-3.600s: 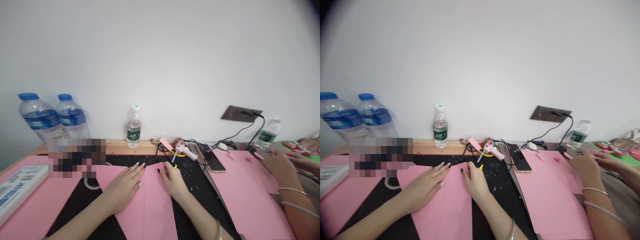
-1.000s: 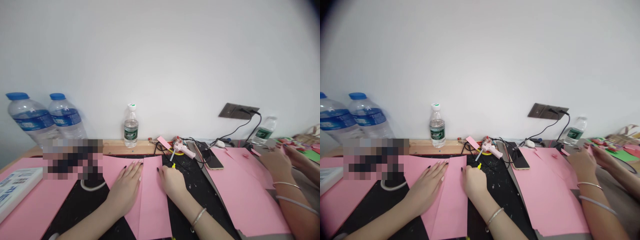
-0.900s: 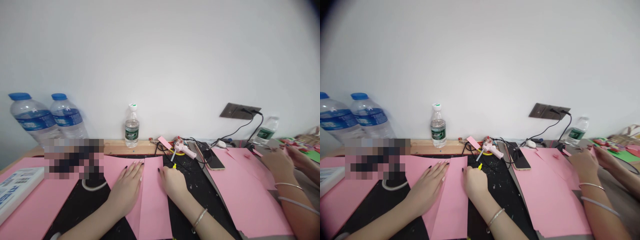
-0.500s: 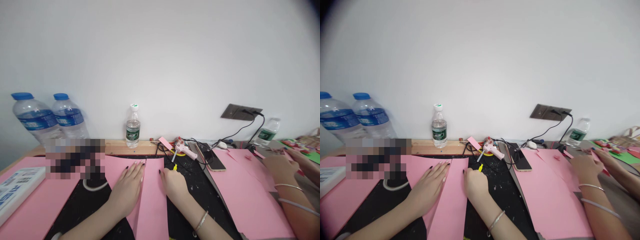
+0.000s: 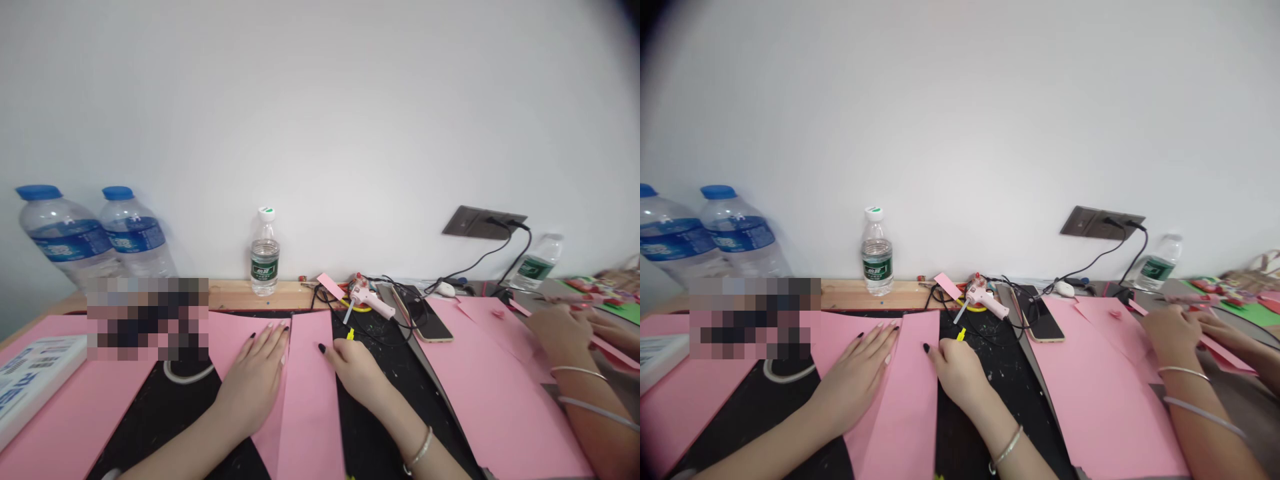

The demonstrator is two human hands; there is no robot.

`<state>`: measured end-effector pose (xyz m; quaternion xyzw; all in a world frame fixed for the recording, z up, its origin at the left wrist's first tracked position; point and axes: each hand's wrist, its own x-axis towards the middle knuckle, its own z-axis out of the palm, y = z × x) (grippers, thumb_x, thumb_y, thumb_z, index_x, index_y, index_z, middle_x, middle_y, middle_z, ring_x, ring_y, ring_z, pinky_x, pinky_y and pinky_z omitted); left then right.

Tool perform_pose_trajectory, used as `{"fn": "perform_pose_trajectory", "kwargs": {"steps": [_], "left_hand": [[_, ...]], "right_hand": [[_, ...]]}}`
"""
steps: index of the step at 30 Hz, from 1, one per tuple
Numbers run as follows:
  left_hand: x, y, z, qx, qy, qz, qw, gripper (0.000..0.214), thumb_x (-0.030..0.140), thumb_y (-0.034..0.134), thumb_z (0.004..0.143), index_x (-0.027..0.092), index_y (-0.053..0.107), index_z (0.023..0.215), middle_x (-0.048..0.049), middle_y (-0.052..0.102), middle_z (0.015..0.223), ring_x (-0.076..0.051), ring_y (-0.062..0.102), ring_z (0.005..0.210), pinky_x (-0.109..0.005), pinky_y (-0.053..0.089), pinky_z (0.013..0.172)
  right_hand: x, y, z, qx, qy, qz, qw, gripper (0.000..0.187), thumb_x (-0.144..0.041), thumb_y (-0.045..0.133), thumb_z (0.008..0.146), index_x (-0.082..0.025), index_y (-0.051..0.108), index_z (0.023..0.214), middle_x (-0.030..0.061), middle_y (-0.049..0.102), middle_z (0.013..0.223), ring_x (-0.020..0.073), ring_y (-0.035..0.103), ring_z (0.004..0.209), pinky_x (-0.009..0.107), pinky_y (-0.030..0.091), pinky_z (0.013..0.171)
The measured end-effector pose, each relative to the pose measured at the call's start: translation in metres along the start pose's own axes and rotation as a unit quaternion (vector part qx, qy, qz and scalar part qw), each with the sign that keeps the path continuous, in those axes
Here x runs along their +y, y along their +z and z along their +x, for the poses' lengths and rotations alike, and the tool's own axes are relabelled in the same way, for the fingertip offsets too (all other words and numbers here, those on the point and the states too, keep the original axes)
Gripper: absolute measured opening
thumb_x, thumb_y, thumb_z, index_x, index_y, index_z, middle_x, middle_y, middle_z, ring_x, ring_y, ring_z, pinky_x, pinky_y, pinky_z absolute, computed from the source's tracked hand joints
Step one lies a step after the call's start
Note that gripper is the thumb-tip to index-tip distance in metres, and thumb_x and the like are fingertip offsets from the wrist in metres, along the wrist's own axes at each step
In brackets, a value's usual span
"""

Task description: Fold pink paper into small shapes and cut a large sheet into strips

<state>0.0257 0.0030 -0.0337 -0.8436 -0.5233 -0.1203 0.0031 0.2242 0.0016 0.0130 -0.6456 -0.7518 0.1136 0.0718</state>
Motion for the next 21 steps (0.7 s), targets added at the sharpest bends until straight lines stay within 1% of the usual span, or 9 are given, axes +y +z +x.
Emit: {"fn": "perform_pose_trajectory", "kwargs": {"steps": [3, 5, 7, 9, 11, 13, 16, 21], "left_hand": [[0.002, -0.003, 0.001, -0.004, -0.007, 0.002, 1.0, 0.046, 0.025, 0.025, 0.089, 0.015, 0.034, 0.132, -0.0075, 0.034, 0.14, -0.024, 0.03, 0.128, -0.045, 0.03, 0.101], [0.002, -0.004, 0.002, -0.005, -0.01, 0.005, 1.0, 0.045, 0.025, 0.025, 0.089, 0.014, 0.035, 0.132, -0.0083, 0.036, 0.14, -0.024, 0.031, 0.128, -0.045, 0.03, 0.101], [0.002, -0.005, 0.002, 0.003, -0.019, 0.011, 1.0, 0.045, 0.025, 0.026, 0.089, 0.013, 0.037, 0.131, -0.0093, 0.037, 0.138, -0.024, 0.032, 0.127, -0.045, 0.032, 0.1], [0.001, -0.005, 0.003, 0.022, -0.029, 0.017, 0.999, 0.045, 0.025, 0.027, 0.088, 0.013, 0.039, 0.13, -0.0097, 0.039, 0.138, -0.025, 0.032, 0.127, -0.044, 0.032, 0.1], [0.001, -0.006, 0.003, 0.04, -0.03, 0.022, 0.999, 0.044, 0.025, 0.029, 0.088, 0.013, 0.04, 0.129, -0.0094, 0.039, 0.137, -0.025, 0.032, 0.127, -0.044, 0.031, 0.1], [0.001, -0.006, 0.002, 0.046, -0.017, 0.026, 0.998, 0.044, 0.026, 0.03, 0.088, 0.014, 0.039, 0.13, -0.0082, 0.039, 0.138, -0.025, 0.031, 0.127, -0.044, 0.03, 0.101], [0.003, -0.007, 0.001, 0.032, -0.005, 0.029, 0.999, 0.044, 0.027, 0.03, 0.088, 0.017, 0.038, 0.131, -0.0065, 0.039, 0.138, -0.026, 0.033, 0.127, -0.045, 0.03, 0.1], [0.004, -0.005, 0.0, 0.009, -0.013, 0.026, 1.0, 0.045, 0.025, 0.029, 0.088, 0.018, 0.036, 0.132, -0.0046, 0.036, 0.14, -0.026, 0.031, 0.127, -0.046, 0.03, 0.1]], "right_hand": [[0.003, -0.002, -0.003, -0.039, -0.067, 0.089, 0.993, 0.036, -0.03, 0.038, 0.088, -0.014, 0.056, 0.062, 0.0007, 0.058, 0.056, 0.0087, 0.047, 0.047, 0.02, 0.021, 0.04], [0.004, 0.0, -0.004, -0.04, -0.099, 0.122, 0.987, 0.03, -0.025, 0.04, 0.087, -0.014, 0.055, 0.063, 0.0001, 0.059, 0.058, 0.0083, 0.046, 0.048, 0.019, 0.021, 0.041], [0.005, 0.003, -0.002, -0.006, -0.087, 0.094, 0.992, 0.026, -0.022, 0.043, 0.085, -0.015, 0.054, 0.063, 0.0, 0.06, 0.059, 0.0088, 0.047, 0.05, 0.02, 0.022, 0.043], [0.004, 0.008, 0.002, 0.034, -0.049, 0.047, 0.997, 0.024, -0.023, 0.044, 0.085, -0.016, 0.053, 0.063, 0.0005, 0.06, 0.058, 0.0101, 0.05, 0.05, 0.021, 0.022, 0.045], [0.003, 0.013, 0.007, 0.058, -0.021, 0.02, 0.998, 0.024, -0.024, 0.042, 0.086, -0.016, 0.052, 0.065, 0.0023, 0.061, 0.06, 0.0122, 0.054, 0.053, 0.022, 0.023, 0.047], [0.001, 0.017, 0.011, 0.069, -0.008, 0.009, 0.998, 0.025, -0.025, 0.039, 0.088, -0.016, 0.053, 0.069, 0.0039, 0.063, 0.063, 0.0143, 0.057, 0.057, 0.023, 0.024, 0.048], [-0.001, 0.019, 0.014, 0.076, 0.004, -0.006, 0.997, 0.025, -0.027, 0.036, 0.089, -0.017, 0.053, 0.073, 0.0044, 0.064, 0.067, 0.0161, 0.06, 0.061, 0.023, 0.026, 0.049], [-0.003, 0.016, 0.009, 0.069, 0.008, -0.033, 0.997, 0.029, -0.031, 0.037, 0.088, -0.017, 0.057, 0.073, 0.0062, 0.066, 0.068, 0.0192, 0.063, 0.062, 0.023, 0.028, 0.048]]}}
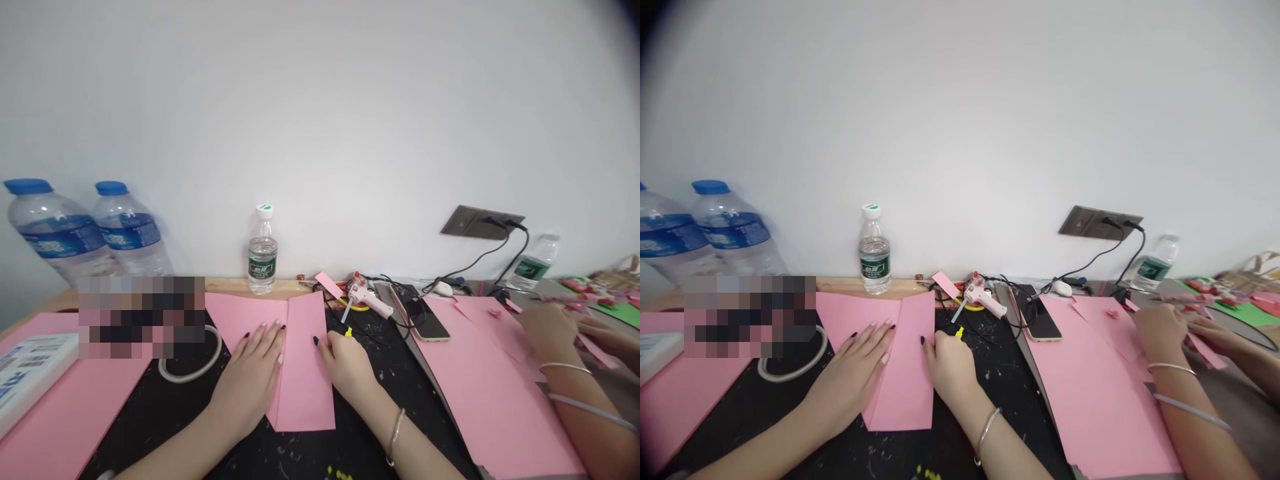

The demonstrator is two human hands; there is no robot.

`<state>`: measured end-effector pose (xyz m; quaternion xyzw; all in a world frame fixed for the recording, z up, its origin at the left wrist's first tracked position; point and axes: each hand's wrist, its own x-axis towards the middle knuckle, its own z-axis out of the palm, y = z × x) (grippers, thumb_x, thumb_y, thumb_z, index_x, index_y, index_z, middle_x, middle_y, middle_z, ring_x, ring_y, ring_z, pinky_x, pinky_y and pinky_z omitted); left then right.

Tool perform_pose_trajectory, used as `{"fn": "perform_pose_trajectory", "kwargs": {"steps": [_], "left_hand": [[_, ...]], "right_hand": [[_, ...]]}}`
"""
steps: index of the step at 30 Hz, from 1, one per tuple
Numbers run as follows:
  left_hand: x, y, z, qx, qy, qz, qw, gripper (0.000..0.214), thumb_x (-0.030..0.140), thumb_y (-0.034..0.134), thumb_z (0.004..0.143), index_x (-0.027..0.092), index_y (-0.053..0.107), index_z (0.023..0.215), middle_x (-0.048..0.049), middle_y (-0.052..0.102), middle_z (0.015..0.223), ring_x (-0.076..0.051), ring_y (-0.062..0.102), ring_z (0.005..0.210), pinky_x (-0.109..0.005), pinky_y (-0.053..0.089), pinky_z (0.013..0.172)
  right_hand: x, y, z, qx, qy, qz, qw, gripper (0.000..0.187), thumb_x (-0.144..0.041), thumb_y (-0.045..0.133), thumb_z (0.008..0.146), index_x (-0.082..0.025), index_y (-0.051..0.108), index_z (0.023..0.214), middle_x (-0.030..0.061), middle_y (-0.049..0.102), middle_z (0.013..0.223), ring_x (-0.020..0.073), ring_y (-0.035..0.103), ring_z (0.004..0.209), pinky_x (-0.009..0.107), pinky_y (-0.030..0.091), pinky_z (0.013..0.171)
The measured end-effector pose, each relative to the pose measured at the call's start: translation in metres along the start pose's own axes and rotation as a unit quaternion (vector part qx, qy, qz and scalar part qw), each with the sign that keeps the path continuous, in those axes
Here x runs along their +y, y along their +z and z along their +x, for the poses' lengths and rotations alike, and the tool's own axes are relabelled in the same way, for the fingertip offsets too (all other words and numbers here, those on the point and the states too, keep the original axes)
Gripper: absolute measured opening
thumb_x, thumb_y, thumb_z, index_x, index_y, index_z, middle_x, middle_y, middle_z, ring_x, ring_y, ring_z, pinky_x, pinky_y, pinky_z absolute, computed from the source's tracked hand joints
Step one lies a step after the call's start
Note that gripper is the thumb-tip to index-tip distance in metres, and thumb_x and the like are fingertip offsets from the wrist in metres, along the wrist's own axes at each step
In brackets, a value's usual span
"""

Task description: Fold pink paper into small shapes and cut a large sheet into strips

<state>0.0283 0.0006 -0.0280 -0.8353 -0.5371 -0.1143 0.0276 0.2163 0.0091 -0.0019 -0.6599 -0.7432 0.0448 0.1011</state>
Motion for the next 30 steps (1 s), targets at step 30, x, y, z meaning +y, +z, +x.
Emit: {"fn": "perform_pose_trajectory", "kwargs": {"steps": [30], "left_hand": [[-0.007, 0.006, -0.002, -0.002, 0.018, 0.019, 1.0, 0.046, 0.025, 0.029, 0.088, 0.016, 0.034, 0.133, -0.0091, 0.033, 0.141, -0.027, 0.029, 0.128, -0.044, 0.034, 0.098]], "right_hand": [[0.009, -0.018, -0.014, -0.11, -0.045, 0.062, 0.991, 0.031, -0.031, 0.049, 0.08, -0.014, 0.058, 0.055, -0.0001, 0.052, 0.048, 0.0076, 0.034, 0.041, 0.022, 0.016, 0.041]]}}
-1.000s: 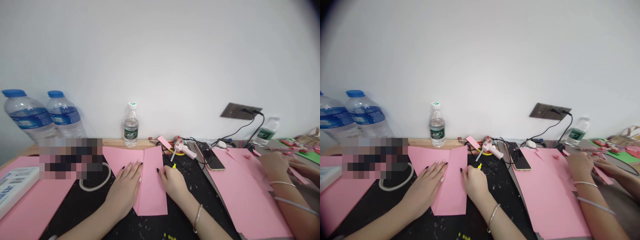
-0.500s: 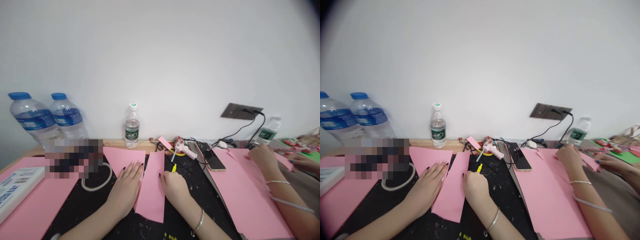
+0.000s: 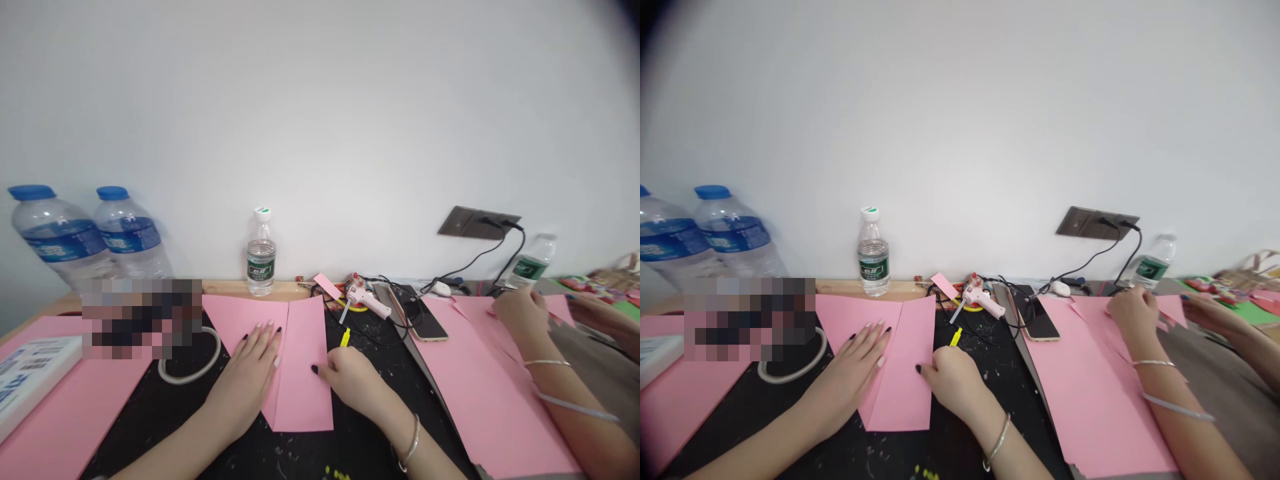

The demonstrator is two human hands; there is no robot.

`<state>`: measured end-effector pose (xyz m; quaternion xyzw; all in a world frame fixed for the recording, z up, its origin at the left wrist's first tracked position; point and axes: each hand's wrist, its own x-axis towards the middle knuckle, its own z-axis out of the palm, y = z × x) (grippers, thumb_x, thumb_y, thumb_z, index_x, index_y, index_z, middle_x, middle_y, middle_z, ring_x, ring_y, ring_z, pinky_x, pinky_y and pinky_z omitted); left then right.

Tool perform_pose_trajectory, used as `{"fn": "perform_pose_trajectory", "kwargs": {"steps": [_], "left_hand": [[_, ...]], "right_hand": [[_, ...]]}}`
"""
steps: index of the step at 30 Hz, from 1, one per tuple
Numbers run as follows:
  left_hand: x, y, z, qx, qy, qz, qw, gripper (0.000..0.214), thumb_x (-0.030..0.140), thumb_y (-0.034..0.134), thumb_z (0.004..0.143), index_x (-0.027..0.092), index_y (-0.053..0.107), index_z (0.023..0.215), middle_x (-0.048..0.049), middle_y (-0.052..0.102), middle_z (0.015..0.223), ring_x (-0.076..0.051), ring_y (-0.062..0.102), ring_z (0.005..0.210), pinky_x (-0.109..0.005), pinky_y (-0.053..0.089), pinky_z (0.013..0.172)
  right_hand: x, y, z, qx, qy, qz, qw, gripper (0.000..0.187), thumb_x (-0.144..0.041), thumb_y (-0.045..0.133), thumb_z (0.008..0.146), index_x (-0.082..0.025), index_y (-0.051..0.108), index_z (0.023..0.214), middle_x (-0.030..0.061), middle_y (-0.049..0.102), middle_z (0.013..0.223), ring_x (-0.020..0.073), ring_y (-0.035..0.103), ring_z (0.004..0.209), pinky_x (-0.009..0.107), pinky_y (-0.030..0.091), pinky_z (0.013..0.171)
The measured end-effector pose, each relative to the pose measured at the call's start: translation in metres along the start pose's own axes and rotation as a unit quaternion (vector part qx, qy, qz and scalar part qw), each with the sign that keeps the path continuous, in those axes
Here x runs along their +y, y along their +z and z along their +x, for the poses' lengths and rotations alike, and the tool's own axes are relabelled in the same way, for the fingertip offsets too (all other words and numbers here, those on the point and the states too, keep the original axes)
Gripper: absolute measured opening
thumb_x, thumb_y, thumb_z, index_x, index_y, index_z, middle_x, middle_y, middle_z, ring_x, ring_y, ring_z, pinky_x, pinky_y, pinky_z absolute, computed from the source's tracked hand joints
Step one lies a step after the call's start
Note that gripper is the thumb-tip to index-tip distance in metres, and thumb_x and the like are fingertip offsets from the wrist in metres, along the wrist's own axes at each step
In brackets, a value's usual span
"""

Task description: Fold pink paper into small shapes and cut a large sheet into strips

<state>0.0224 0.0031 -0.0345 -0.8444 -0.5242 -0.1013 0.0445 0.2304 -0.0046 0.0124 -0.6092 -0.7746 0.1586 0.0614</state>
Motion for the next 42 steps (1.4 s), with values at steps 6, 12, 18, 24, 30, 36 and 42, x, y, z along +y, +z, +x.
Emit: {"fn": "perform_pose_trajectory", "kwargs": {"steps": [6, 12, 18, 24, 30, 36, 42], "left_hand": [[0.0, 0.002, -0.002, 0.02, 0.013, 0.006, 1.0, 0.046, 0.024, 0.03, 0.088, 0.015, 0.035, 0.132, -0.012, 0.034, 0.14, -0.028, 0.029, 0.128, -0.045, 0.033, 0.098], [0.0, 0.005, -0.001, 0.027, 0.011, 0.016, 0.999, 0.045, 0.022, 0.032, 0.086, 0.016, 0.038, 0.131, -0.0109, 0.036, 0.139, -0.029, 0.03, 0.127, -0.045, 0.031, 0.098], [0.001, 0.005, 0.0, 0.01, 0.007, 0.031, 0.999, 0.046, 0.02, 0.033, 0.085, 0.014, 0.039, 0.13, -0.0122, 0.036, 0.139, -0.03, 0.032, 0.127, -0.045, 0.032, 0.098], [0.001, 0.007, 0.0, 0.017, 0.007, 0.035, 0.999, 0.047, 0.02, 0.034, 0.084, 0.014, 0.039, 0.13, -0.0117, 0.036, 0.139, -0.03, 0.032, 0.126, -0.045, 0.031, 0.099], [0.0, 0.008, -0.001, 0.031, 0.014, 0.027, 0.999, 0.046, 0.019, 0.03, 0.085, 0.014, 0.039, 0.13, -0.0113, 0.037, 0.139, -0.029, 0.031, 0.127, -0.044, 0.03, 0.099], [0.002, 0.002, -0.001, 0.008, 0.005, 0.029, 1.0, 0.046, 0.021, 0.03, 0.086, 0.014, 0.037, 0.131, -0.0113, 0.036, 0.139, -0.029, 0.031, 0.127, -0.045, 0.03, 0.099], [0.002, 0.001, -0.001, -0.007, 0.004, -0.006, 1.0, 0.046, 0.022, 0.032, 0.087, 0.014, 0.037, 0.132, -0.0126, 0.033, 0.14, -0.03, 0.028, 0.128, -0.047, 0.03, 0.101]], "right_hand": [[-0.007, -0.005, -0.006, -0.003, 0.011, -0.025, 1.0, 0.028, -0.028, 0.048, 0.08, -0.015, 0.062, 0.059, 0.0039, 0.058, 0.053, 0.0112, 0.044, 0.045, 0.024, 0.02, 0.043], [-0.007, -0.01, -0.007, -0.007, 0.01, -0.011, 1.0, 0.028, -0.025, 0.05, 0.078, -0.015, 0.06, 0.054, 0.0029, 0.056, 0.051, 0.0112, 0.042, 0.045, 0.024, 0.019, 0.043], [-0.002, -0.015, -0.01, -0.014, -0.003, 0.036, 0.999, 0.032, -0.025, 0.052, 0.075, -0.015, 0.047, 0.045, -0.0034, 0.037, 0.044, 0.0076, 0.026, 0.043, 0.023, 0.016, 0.041], [0.002, -0.016, -0.01, -0.018, -0.012, 0.063, 0.998, 0.034, -0.025, 0.052, 0.075, -0.015, 0.043, 0.044, -0.0052, 0.027, 0.046, 0.0072, 0.021, 0.044, 0.023, 0.015, 0.04], [0.009, -0.02, -0.006, -0.017, -0.013, 0.099, 0.995, 0.032, -0.019, 0.053, 0.073, -0.015, 0.041, 0.043, -0.0055, 0.028, 0.045, 0.0067, 0.025, 0.043, 0.022, 0.016, 0.04], [0.015, -0.035, -0.006, -0.018, 0.013, 0.19, 0.982, 0.036, -0.023, 0.05, 0.075, -0.018, 0.033, 0.044, -0.0064, 0.029, 0.042, 0.006, 0.025, 0.04, 0.021, 0.016, 0.038], [0.015, -0.036, -0.003, -0.041, 0.018, 0.344, 0.938, 0.033, -0.038, 0.043, 0.083, -0.018, 0.042, 0.057, -0.0047, 0.046, 0.041, 0.0063, 0.039, 0.033, 0.017, 0.027, 0.035]]}}
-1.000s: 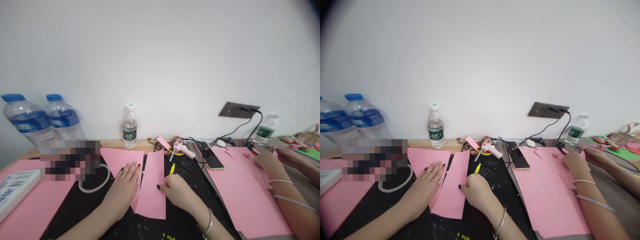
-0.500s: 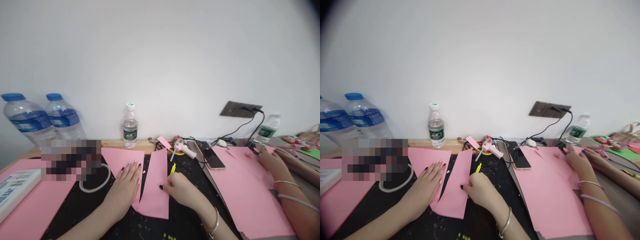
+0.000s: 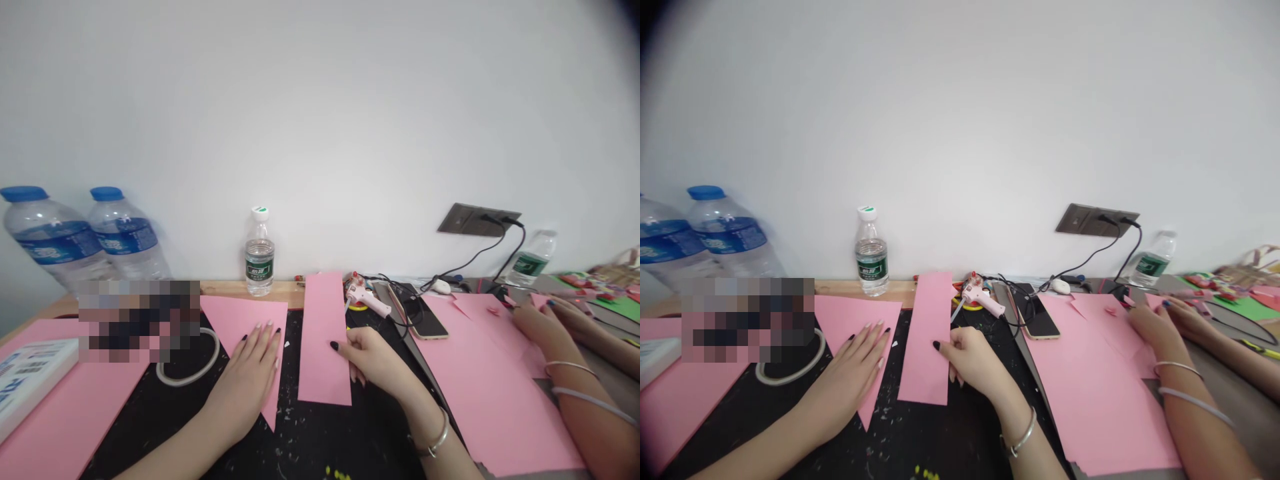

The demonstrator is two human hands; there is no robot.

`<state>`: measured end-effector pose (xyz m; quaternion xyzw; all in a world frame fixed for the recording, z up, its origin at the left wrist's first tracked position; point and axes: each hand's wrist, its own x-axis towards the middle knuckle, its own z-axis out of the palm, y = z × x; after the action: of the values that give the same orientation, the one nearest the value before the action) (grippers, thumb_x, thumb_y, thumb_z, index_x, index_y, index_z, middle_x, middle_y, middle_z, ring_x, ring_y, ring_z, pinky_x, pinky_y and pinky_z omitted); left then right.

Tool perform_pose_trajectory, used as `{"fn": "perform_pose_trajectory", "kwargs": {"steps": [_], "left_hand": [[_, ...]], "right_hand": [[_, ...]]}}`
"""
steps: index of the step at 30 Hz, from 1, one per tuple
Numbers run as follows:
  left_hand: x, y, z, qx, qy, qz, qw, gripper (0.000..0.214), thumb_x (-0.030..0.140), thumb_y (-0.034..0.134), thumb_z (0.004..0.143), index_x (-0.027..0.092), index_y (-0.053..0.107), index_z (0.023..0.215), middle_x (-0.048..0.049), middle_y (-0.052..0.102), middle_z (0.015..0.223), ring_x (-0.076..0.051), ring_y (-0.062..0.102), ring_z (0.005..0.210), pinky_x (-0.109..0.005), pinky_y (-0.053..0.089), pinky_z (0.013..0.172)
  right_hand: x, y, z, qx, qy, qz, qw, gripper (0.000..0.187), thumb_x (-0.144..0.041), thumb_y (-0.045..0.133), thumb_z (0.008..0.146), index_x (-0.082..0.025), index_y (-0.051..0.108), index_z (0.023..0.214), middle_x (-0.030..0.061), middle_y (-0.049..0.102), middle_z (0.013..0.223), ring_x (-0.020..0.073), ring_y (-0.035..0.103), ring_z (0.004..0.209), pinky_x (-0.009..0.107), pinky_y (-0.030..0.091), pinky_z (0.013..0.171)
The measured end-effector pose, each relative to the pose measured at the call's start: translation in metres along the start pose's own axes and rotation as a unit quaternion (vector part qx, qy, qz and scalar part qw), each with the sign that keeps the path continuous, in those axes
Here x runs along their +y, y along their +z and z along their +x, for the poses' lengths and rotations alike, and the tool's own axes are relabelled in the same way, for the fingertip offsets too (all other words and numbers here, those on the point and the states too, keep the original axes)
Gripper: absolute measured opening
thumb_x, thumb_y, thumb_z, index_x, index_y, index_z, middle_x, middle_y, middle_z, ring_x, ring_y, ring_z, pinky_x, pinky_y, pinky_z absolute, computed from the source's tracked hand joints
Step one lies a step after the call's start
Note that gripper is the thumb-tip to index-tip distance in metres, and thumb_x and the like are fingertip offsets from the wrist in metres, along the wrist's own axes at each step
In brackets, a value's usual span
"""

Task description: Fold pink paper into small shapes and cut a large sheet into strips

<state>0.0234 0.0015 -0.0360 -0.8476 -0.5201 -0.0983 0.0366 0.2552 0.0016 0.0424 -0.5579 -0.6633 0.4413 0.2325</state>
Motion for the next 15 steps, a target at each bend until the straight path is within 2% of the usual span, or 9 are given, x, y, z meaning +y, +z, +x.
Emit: {"fn": "perform_pose_trajectory", "kwargs": {"steps": [3, 6, 8, 11, 13, 15], "left_hand": [[-0.001, -0.005, 0.0, 0.001, -0.002, -0.072, 0.997, 0.045, 0.025, 0.033, 0.087, 0.014, 0.039, 0.13, -0.012, 0.034, 0.14, -0.029, 0.027, 0.129, -0.049, 0.027, 0.102], [-0.002, -0.02, 0.0, 0.016, -0.027, -0.224, 0.974, 0.044, 0.028, 0.029, 0.089, 0.013, 0.041, 0.129, -0.0103, 0.041, 0.136, -0.026, 0.03, 0.128, -0.048, 0.025, 0.104], [-0.001, -0.033, 0.0, 0.052, -0.068, -0.358, 0.93, 0.042, 0.03, 0.028, 0.09, 0.019, 0.042, 0.127, -0.0063, 0.045, 0.134, -0.022, 0.034, 0.126, -0.044, 0.027, 0.105], [0.0, -0.048, 0.002, 0.045, -0.07, -0.519, 0.851, 0.039, 0.034, 0.034, 0.088, 0.02, 0.047, 0.123, -0.0064, 0.057, 0.122, -0.023, 0.049, 0.112, -0.037, 0.042, 0.093], [-0.001, -0.051, 0.003, 0.021, -0.079, -0.57, 0.818, 0.033, 0.035, 0.04, 0.086, 0.019, 0.055, 0.111, -0.0055, 0.066, 0.105, -0.022, 0.058, 0.095, -0.033, 0.048, 0.081], [-0.002, -0.049, 0.004, -0.001, -0.094, -0.593, 0.8, 0.027, 0.034, 0.043, 0.085, 0.017, 0.061, 0.094, -0.0029, 0.068, 0.086, -0.019, 0.06, 0.078, -0.028, 0.048, 0.069]], "right_hand": [[0.002, 0.008, 0.006, 0.002, -0.015, 0.088, 0.996, 0.033, -0.043, 0.048, 0.08, -0.017, 0.044, 0.06, -0.0066, 0.045, 0.041, 0.006, 0.039, 0.031, 0.016, 0.026, 0.031], [0.005, 0.015, 0.011, -0.005, -0.035, 0.14, 0.989, 0.035, -0.047, 0.05, 0.079, -0.017, 0.045, 0.062, -0.0076, 0.044, 0.041, 0.0066, 0.042, 0.031, 0.016, 0.029, 0.032], [0.006, 0.021, 0.013, -0.022, -0.04, 0.159, 0.986, 0.036, -0.049, 0.051, 0.078, -0.016, 0.046, 0.062, -0.0072, 0.045, 0.041, 0.0067, 0.043, 0.032, 0.016, 0.031, 0.032], [0.009, 0.028, 0.013, -0.067, -0.032, 0.17, 0.983, 0.038, -0.05, 0.054, 0.075, -0.015, 0.048, 0.062, -0.006, 0.048, 0.041, 0.0063, 0.042, 0.032, 0.016, 0.032, 0.033], [0.011, 0.033, 0.014, -0.104, -0.021, 0.173, 0.979, 0.038, -0.05, 0.056, 0.074, -0.014, 0.051, 0.063, -0.0047, 0.05, 0.042, 0.0064, 0.044, 0.033, 0.016, 0.034, 0.034], [0.013, 0.037, 0.014, -0.129, -0.015, 0.185, 0.974, 0.038, -0.05, 0.057, 0.073, -0.012, 0.054, 0.067, -0.0029, 0.053, 0.046, 0.0073, 0.047, 0.035, 0.017, 0.036, 0.036]]}}
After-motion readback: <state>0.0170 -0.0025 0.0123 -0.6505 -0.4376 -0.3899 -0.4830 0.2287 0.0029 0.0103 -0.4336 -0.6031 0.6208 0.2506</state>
